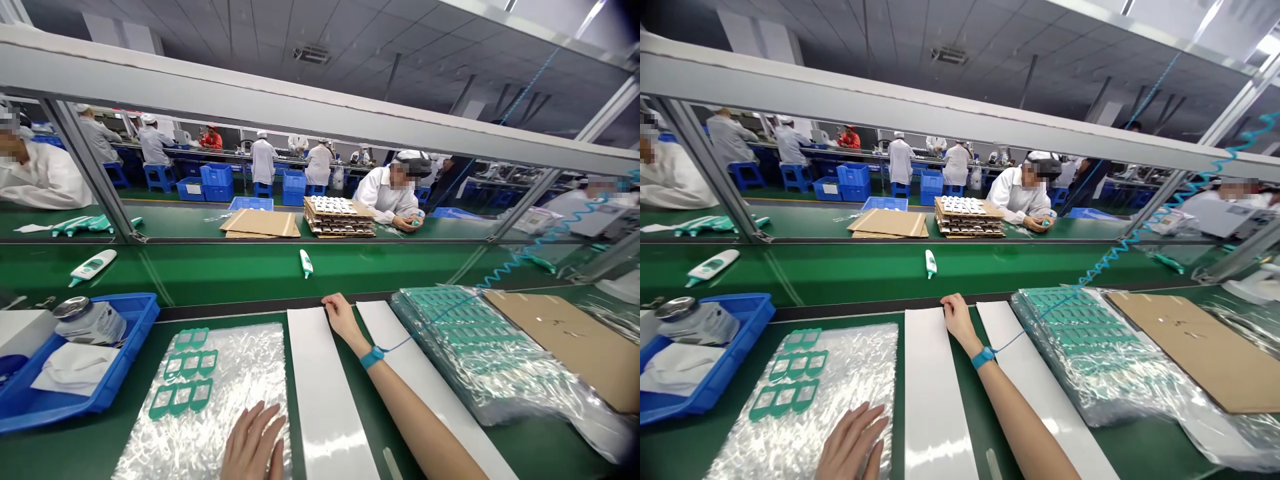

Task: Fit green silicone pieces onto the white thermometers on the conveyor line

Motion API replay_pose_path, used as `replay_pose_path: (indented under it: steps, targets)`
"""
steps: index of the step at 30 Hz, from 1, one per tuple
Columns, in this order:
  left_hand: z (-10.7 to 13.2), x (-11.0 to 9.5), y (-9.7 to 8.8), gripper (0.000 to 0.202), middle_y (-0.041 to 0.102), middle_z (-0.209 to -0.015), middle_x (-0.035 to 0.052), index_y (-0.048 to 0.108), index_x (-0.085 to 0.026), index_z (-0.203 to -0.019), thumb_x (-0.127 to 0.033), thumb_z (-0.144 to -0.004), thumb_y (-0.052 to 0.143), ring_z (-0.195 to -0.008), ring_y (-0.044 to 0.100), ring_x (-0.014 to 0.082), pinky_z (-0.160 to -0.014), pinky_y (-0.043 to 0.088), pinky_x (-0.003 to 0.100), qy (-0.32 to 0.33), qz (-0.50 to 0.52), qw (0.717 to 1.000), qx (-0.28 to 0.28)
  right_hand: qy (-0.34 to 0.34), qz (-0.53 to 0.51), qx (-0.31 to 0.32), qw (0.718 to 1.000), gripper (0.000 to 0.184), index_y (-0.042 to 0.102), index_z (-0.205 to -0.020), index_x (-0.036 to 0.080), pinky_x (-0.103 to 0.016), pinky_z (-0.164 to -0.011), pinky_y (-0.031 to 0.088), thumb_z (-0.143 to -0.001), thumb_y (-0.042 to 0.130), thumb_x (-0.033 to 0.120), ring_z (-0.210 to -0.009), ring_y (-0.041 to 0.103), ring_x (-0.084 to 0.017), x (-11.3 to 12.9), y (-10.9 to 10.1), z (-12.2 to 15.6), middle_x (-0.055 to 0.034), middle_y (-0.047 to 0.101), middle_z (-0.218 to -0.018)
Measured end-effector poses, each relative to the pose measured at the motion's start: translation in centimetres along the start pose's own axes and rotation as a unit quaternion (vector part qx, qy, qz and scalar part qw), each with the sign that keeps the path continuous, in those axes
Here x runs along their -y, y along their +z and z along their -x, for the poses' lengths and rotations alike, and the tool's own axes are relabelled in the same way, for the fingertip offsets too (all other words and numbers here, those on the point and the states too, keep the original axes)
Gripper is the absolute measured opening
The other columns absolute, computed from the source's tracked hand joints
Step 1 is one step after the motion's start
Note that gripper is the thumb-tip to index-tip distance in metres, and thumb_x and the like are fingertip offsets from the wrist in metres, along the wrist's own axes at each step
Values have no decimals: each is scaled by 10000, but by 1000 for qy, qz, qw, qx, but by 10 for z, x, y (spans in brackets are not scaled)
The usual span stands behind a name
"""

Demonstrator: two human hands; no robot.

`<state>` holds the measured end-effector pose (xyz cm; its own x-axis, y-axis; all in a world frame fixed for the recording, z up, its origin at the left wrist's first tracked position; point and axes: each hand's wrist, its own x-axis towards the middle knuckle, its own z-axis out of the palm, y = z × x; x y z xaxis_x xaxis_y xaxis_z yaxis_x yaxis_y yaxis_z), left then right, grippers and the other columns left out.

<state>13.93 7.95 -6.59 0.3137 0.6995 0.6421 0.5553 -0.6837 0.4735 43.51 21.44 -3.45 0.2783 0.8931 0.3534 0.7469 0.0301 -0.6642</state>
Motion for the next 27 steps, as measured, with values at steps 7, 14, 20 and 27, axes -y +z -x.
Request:
replay_pose_path:
  steps: [7,14,20,27]
  targets:
    - [-8,0,-18,319,672,-1176,6,590,-302,-1145,-190,-847,561,-1126,580,256,-956,446,411,34,-52,994,92,-24,60,13,998,235,567,-1015,159,-351,-871,411,-895,372,105,-972,530,-219,-3,-1,20,-99,554,-1015]
    - [-8,-4,-23,305,655,-1202,-2,545,-302,-1190,-255,-890,523,-1138,580,245,-902,536,446,34,-101,987,120,-30,125,51,990,251,563,-1016,203,-327,-797,359,-890,379,87,-944,501,-225,-1,5,16,-75,524,-977]
    - [-8,-5,-24,305,652,-1197,24,507,-267,-1196,-230,-894,519,-1148,565,243,-895,553,465,50,-117,985,119,-32,143,55,988,266,557,-997,210,-316,-770,343,-879,372,59,-911,496,-218,-3,5,15,-70,513,-963]
    - [-14,-5,-26,309,653,-1158,41,525,-262,-1176,-176,-879,538,-1136,557,247,-909,526,495,50,-79,991,99,-36,140,43,989,254,562,-976,199,-320,-772,343,-883,368,64,-912,499,-222,-4,6,16,-76,522,-959]
